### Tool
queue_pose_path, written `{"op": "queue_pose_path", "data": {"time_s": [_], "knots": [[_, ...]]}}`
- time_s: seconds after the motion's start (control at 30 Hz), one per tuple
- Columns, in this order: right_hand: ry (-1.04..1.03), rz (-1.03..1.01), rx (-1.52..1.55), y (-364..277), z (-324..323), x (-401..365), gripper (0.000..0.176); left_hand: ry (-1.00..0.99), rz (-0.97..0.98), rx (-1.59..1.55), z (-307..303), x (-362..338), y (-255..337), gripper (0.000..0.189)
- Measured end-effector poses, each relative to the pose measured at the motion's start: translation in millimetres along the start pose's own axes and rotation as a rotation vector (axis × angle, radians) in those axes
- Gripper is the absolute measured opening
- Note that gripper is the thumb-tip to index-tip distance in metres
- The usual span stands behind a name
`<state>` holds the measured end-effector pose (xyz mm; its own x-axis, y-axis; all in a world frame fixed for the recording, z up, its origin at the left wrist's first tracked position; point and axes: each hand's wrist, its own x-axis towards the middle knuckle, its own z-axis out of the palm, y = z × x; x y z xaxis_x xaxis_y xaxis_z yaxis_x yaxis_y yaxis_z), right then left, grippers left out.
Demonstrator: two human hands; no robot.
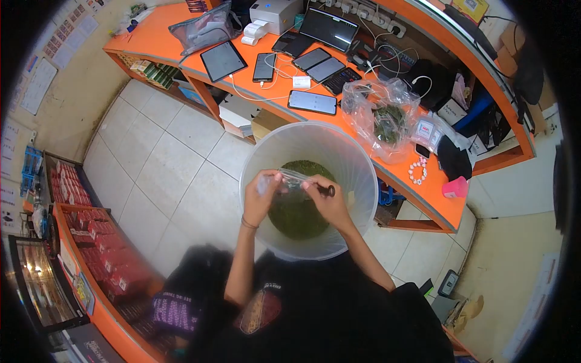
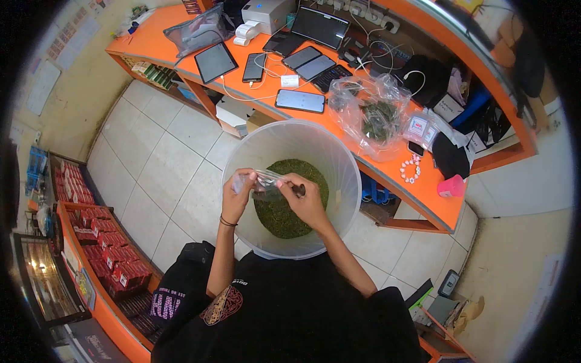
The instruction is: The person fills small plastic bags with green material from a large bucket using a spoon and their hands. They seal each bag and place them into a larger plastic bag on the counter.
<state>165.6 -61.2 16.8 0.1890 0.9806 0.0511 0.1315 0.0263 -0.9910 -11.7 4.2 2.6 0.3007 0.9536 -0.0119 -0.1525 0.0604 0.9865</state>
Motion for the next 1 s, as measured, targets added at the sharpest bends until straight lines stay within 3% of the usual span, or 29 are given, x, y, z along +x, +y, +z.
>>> {"op": "queue_pose_path", "data": {"time_s": [0.13, 0.2, 0.33, 0.53, 0.73, 0.83, 0.9, 1.0], "knots": [[0.067, -0.041, -0.023, -3.1, 9.7, -1.6, 0.013, 0.04, -0.079, 0.089, -1.1, -0.5, 7.2, 0.023], [0.148, -0.076, 0.024, -2.8, 13.2, -1.7, 0.013, 0.04, 0.03, 0.083, -0.6, -0.3, -0.1, 0.023], [0.16, -0.124, -0.028, 3.0, 13.8, -2.1, 0.011, 0.047, 0.027, 0.16, -2.7, -1.8, -1.5, 0.022], [0.131, -0.141, -0.091, -4.4, 10.4, -2.5, 0.009, -0.046, 0.085, 0.206, 2.2, -5.2, 3.4, 0.02], [0.019, -0.238, -0.165, -9.8, 1.5, -3.2, 0.009, -0.223, -0.003, 0.275, 11.9, -12.4, 11.0, 0.017], [0.054, -0.292, -0.163, -1.0, -3.4, -8.8, 0.007, -0.173, 0.144, 0.457, 9.6, -13.3, 5.0, 0.015], [0.058, -0.234, -0.149, 3.6, -14.9, -15.6, 0.007, 0.026, 0.208, 0.472, 5.5, -8.2, 7.8, 0.014], [0.038, -0.108, -0.184, 14.1, -32.0, -28.4, 0.008, -0.007, 0.132, 0.528, -0.7, -0.3, 30.0, 0.016]]}}
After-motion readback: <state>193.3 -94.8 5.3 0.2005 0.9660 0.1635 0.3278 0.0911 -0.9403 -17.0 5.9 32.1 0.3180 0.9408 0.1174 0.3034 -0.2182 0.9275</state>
